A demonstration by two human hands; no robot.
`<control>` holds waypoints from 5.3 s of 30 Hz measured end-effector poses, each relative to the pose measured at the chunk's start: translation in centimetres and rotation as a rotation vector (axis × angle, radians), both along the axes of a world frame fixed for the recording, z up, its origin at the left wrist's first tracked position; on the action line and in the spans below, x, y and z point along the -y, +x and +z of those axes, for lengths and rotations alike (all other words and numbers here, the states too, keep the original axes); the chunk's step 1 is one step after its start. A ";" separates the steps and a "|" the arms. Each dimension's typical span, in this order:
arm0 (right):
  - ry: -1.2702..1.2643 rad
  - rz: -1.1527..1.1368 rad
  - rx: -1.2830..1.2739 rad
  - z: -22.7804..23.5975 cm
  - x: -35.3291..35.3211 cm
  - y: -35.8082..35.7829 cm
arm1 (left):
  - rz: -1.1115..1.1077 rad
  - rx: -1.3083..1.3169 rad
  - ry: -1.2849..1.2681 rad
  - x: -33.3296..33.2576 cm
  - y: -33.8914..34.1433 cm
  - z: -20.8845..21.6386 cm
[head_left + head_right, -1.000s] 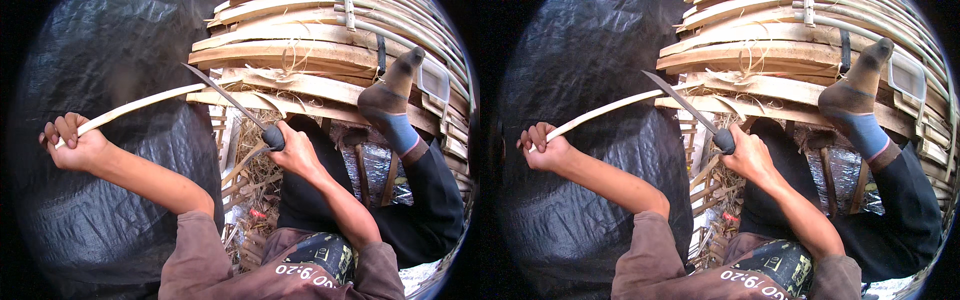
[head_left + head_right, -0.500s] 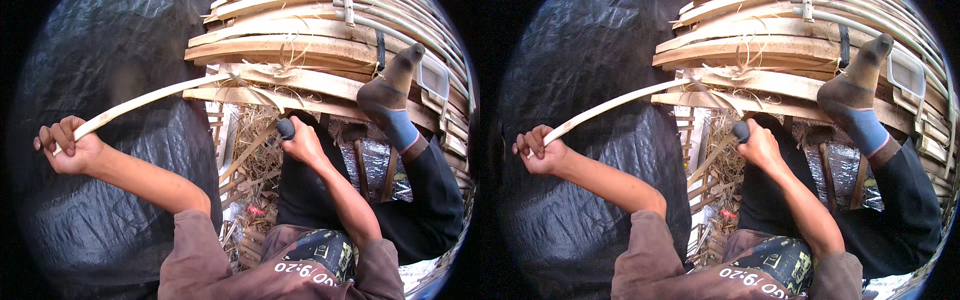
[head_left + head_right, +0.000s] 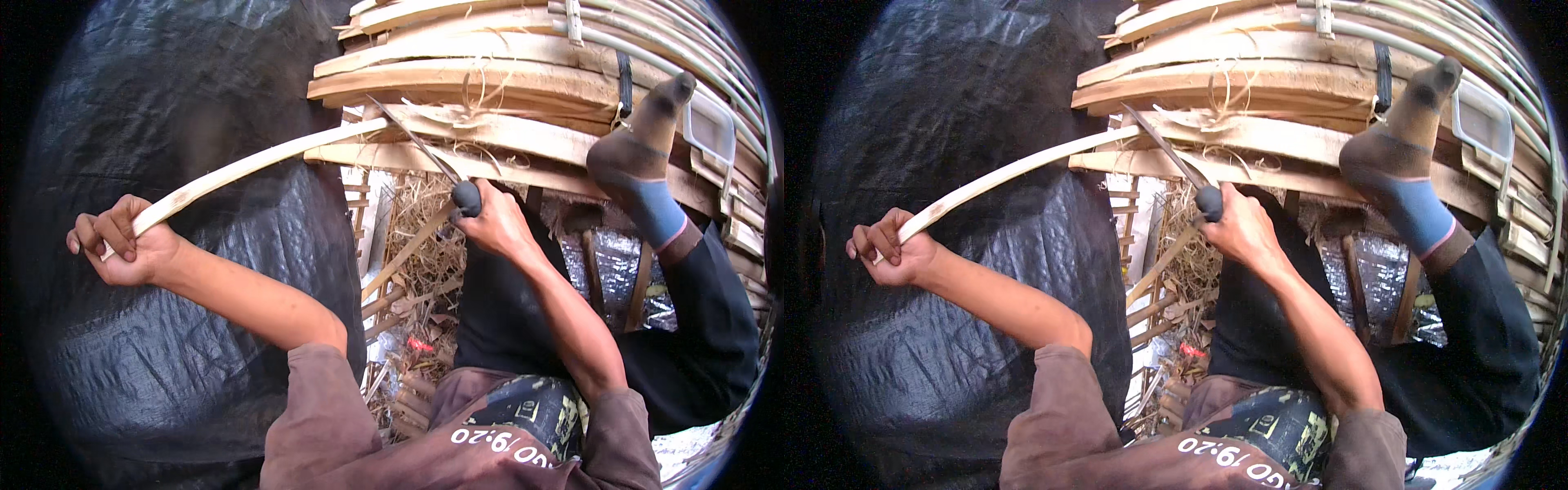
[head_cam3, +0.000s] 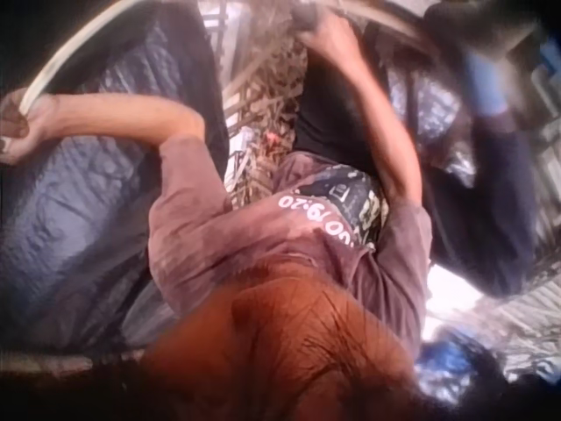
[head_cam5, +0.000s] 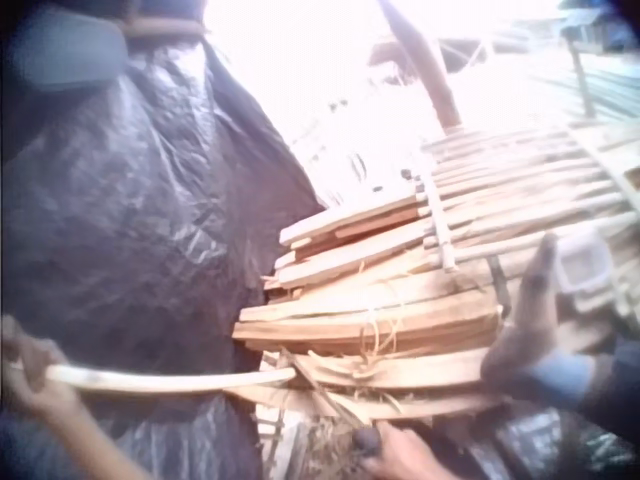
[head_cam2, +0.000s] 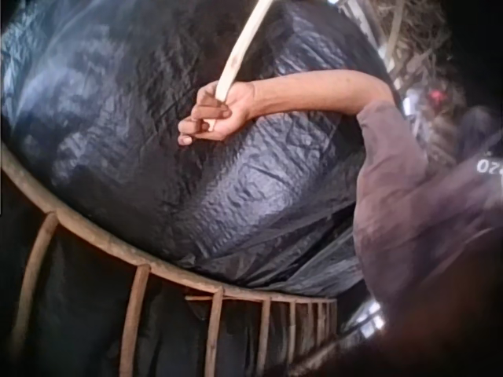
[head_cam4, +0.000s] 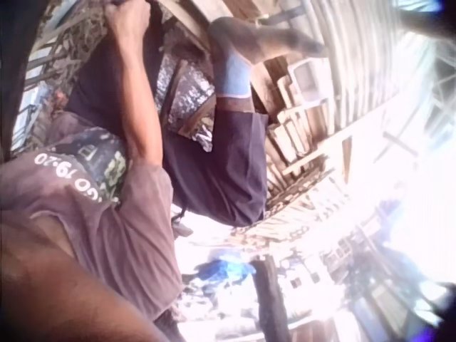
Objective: The person holds a strip of wood by hand and shaves it along its length using a knife.
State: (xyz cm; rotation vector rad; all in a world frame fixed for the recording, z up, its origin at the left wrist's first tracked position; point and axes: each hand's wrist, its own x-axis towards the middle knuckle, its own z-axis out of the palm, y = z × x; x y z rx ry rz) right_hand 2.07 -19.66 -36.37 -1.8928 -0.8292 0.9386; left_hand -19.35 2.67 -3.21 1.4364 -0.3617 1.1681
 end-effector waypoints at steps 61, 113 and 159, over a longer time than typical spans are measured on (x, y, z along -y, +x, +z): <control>0.190 0.162 0.021 4.8 2.0 -3.0 | 0.279 0.101 0.001 1.0 -1.8 -0.6; 0.287 0.142 0.103 7.4 2.0 -0.1 | -0.561 0.051 0.047 4.6 3.9 -2.6; 0.337 0.115 -0.046 6.0 1.2 -2.5 | 1.058 0.406 -0.046 4.9 4.6 -2.2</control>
